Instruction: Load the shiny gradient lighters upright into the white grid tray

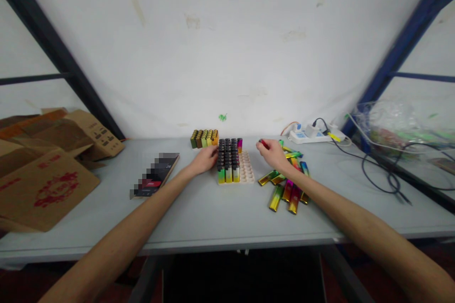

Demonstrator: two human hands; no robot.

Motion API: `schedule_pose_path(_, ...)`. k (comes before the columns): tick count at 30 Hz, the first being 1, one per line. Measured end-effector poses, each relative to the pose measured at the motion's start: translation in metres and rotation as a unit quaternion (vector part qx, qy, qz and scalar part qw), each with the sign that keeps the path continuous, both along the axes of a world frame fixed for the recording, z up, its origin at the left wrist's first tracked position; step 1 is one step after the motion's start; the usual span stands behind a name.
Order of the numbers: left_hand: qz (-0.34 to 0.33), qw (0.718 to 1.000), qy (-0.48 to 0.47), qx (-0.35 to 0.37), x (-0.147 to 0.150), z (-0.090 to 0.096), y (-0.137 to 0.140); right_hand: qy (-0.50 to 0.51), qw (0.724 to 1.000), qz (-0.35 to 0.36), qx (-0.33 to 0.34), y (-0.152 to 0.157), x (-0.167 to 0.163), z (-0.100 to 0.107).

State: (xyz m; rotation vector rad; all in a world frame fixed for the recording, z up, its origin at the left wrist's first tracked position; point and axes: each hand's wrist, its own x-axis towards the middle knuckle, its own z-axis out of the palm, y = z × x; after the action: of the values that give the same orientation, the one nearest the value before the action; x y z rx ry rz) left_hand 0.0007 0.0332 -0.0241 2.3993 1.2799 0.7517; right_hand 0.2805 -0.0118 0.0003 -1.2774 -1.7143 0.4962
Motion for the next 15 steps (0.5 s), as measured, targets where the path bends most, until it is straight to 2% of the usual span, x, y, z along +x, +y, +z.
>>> schedule_pose_path(5,0.007,1.000,0.012,0.003,-0.0006,-0.0004,0.0001,-0.020,0.999,0.025,0.019,-0.0044,-0.0034,0.0019)
schedule_pose_path(11,0.003,1.000,0.007,0.007,-0.0010,-0.0018,0.0008,-0.016,0.995,0.097,0.032,-0.0081,-0.0073,-0.0004)
schedule_pose_path(15,-0.002,1.000,0.003,0.009,-0.0013,-0.0025,0.0013,-0.064,0.988,0.113,0.086,-0.0052,-0.0069,-0.0034)
